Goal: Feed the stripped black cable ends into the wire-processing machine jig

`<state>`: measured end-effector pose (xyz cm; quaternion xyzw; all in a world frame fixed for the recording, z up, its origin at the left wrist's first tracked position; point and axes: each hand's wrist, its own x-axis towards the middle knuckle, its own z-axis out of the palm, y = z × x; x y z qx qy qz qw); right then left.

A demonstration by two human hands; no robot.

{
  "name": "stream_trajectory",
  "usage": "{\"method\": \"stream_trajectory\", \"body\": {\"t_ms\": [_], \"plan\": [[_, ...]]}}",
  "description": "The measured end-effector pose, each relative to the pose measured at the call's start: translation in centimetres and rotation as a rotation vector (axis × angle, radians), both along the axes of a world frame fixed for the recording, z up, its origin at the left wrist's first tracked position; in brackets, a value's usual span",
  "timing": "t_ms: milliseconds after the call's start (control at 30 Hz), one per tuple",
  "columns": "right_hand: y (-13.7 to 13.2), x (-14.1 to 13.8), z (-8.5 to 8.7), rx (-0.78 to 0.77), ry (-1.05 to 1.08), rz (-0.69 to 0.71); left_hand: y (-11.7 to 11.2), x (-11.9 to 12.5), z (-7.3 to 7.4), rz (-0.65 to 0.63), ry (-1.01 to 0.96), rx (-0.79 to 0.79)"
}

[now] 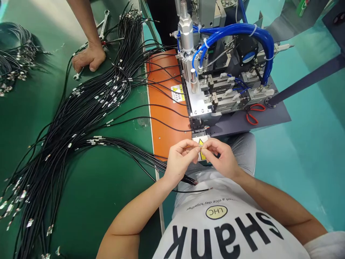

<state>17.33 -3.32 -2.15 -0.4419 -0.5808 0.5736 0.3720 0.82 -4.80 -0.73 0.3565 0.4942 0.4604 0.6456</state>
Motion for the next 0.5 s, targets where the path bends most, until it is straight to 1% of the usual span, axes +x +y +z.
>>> {"method": "stream_trajectory", "body": {"t_ms": [167,267,333,433,500], "plan": [[-0.2,-0.4,-0.1,0.047,-0.017,-0.005,-0.2,0.4,0.0,0.052,-0.022,0.012],[-0.3,-0.6,-0.1,0.115,-0.075,-0.003,-0.1,0.4,0.2,0.109,-0.075,0.009],[-0.1,-0.4,0.1,0.164,-0.112,-0.014,0.0,0.3,0.1,0.134,-0.068,0.008],[0.5,0.6,0.8,0.201,-0.158,-0.104,0.0,0.1,-0.3,0.109,-0.025,-0.025],[1.0,1.4,1.1,0.179,-0.18,-0.112,-0.1,0.0,-0.7,0.084,-0.019,-0.054]]}}
